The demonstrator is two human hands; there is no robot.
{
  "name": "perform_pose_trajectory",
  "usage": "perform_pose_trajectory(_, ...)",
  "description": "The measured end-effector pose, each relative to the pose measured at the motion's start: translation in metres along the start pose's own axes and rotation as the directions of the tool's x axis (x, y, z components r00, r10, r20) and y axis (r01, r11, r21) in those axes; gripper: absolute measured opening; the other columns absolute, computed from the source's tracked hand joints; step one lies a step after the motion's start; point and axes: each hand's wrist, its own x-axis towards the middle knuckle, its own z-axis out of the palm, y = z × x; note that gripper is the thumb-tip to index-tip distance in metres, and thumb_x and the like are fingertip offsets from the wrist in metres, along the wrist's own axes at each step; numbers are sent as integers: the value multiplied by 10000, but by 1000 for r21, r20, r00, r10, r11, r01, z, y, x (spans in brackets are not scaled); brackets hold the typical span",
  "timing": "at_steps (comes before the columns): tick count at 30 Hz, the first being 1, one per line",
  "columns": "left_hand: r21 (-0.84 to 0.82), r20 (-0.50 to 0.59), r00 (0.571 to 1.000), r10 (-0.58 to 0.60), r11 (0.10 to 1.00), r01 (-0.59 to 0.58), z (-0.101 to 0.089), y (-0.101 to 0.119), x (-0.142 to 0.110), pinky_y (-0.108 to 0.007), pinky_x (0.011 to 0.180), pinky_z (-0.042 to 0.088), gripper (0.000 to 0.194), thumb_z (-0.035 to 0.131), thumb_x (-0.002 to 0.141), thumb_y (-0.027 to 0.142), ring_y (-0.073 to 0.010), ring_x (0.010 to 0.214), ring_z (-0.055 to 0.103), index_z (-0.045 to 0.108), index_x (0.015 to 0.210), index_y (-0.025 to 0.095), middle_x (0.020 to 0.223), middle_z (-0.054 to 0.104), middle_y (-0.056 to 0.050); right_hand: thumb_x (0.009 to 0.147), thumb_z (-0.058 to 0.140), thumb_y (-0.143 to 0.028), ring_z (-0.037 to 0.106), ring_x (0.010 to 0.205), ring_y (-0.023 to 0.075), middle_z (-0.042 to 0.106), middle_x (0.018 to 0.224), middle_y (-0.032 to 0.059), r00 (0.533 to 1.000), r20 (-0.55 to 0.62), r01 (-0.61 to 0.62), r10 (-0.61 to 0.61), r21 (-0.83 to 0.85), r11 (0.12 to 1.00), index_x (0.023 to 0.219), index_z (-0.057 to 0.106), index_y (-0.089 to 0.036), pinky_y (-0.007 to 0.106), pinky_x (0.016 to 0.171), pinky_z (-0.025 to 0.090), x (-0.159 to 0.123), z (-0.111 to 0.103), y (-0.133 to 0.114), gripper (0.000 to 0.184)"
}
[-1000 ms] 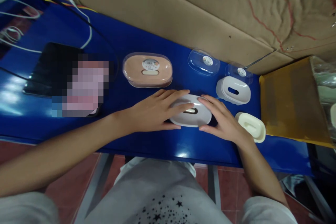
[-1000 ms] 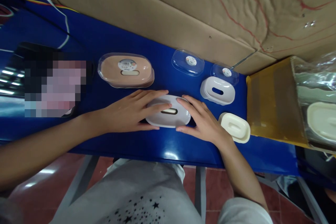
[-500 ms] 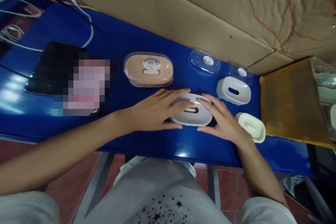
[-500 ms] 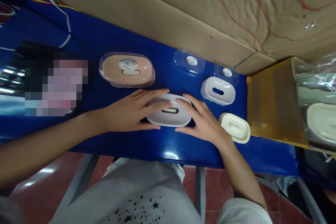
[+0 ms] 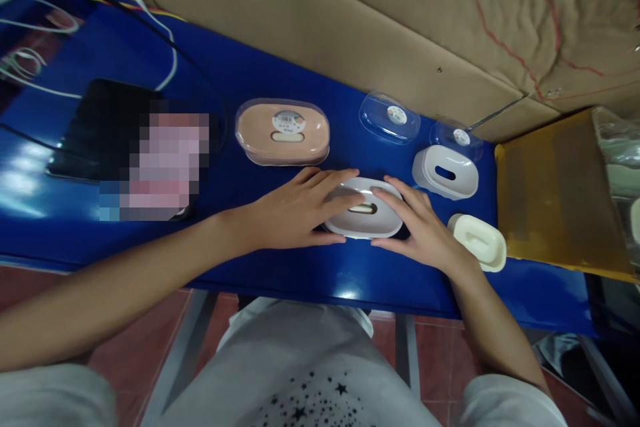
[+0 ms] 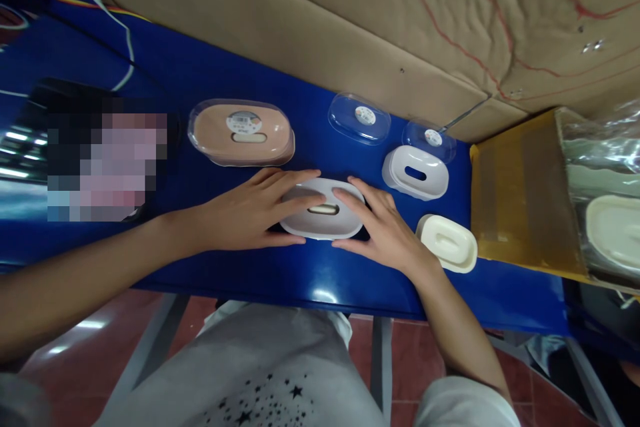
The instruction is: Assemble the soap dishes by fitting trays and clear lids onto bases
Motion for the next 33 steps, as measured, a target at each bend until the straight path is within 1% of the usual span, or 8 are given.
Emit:
perform_pose_trajectory(5, 29, -6, 1000, -2, 1000, 2, 1, -1, 0, -648, 1227, 413, 646, 687, 1072, 463, -441, 1457, 555, 475, 1652, 272, 1733, 377, -241, 1053, 706, -442, 413, 1630, 401, 294, 1832, 133, 997, -29, 71, -74, -98, 993, 1759, 269, -409, 647, 1235, 467, 3, 2, -1, 831)
perform_pose_trajectory(9, 67, 5, 1000, -7, 998, 7, 1, -2, 0, -668, 1231, 400, 613, 674, 1080, 455, -463, 1487, 531, 506, 1634, 253, 1743, 357, -260, 1072, 677, -394, 415, 1631, 402, 269, 1844, 132, 993, -18, 112, -115, -127, 986, 1765, 254, -407, 667, 1240, 455, 6, 5, 0, 812)
perform_pose_trajectory(15, 101, 17, 1000, -1, 995, -1, 1, -2, 1, -675, 1223, 407, 700, 689, 1072, 460, -474, 1507, 515, 429, 1693, 268, 1739, 351, -280, 1075, 651, -490, 410, 1637, 401, 307, 1826, 165, 992, -15, 124, -126, -100, 987, 1778, 199, -386, 664, 1226, 473, 6, 5, 3, 842)
perform_pose_trajectory(17, 97, 12, 1000, -1, 995, -1, 0, -1, 1, -669, 1230, 403, 695, 698, 1067, 461, -475, 1516, 508, 449, 1682, 254, 1739, 356, -281, 1088, 628, -492, 404, 1642, 394, 317, 1822, 163, 992, -27, 118, -120, -71, 990, 1780, 198, -376, 650, 1230, 474, 6, 4, 4, 823)
perform_pose_trajectory(21, 81, 12, 1000, 7, 997, -8, -2, 0, 1, -686, 1239, 388, 631, 683, 1068, 512, -495, 1529, 494, 554, 1600, 201, 1730, 360, -308, 1113, 583, -468, 430, 1629, 373, 340, 1817, 135, 991, -91, 93, -96, -33, 995, 1765, 273, -369, 608, 1246, 470, 6, 0, 11, 729)
perform_pose_trajectory(24, 73, 12, 1000, 5, 997, -6, -2, 1, 2, -685, 1248, 380, 606, 669, 1078, 501, -492, 1551, 475, 567, 1587, 187, 1722, 371, -317, 1122, 559, -480, 459, 1609, 367, 358, 1810, 127, 987, -142, 62, -70, -60, 996, 1742, 345, -360, 613, 1262, 448, 13, -4, 18, 667)
perform_pose_trajectory(27, 71, 2, 1000, 1, 997, -2, -1, 1, 2, -683, 1249, 381, 587, 679, 1076, 483, -483, 1546, 485, 578, 1576, 192, 1721, 381, -311, 1142, 496, -497, 421, 1635, 365, 365, 1806, 141, 990, -141, -2, -13, -102, 995, 1727, 381, -322, 628, 1275, 420, 29, -7, 23, 622)
perform_pose_trajectory(33, 36, -25, 1000, -10, 999, 11, 0, -2, 2, -681, 1255, 373, 593, 734, 1046, 452, -493, 1544, 484, 605, 1553, 173, 1706, 398, -323, 1163, 330, -521, 337, 1681, 343, 310, 1832, 130, 981, -142, -141, 131, -66, 988, 1731, 365, -271, 617, 1312, 378, 65, -13, 27, 621)
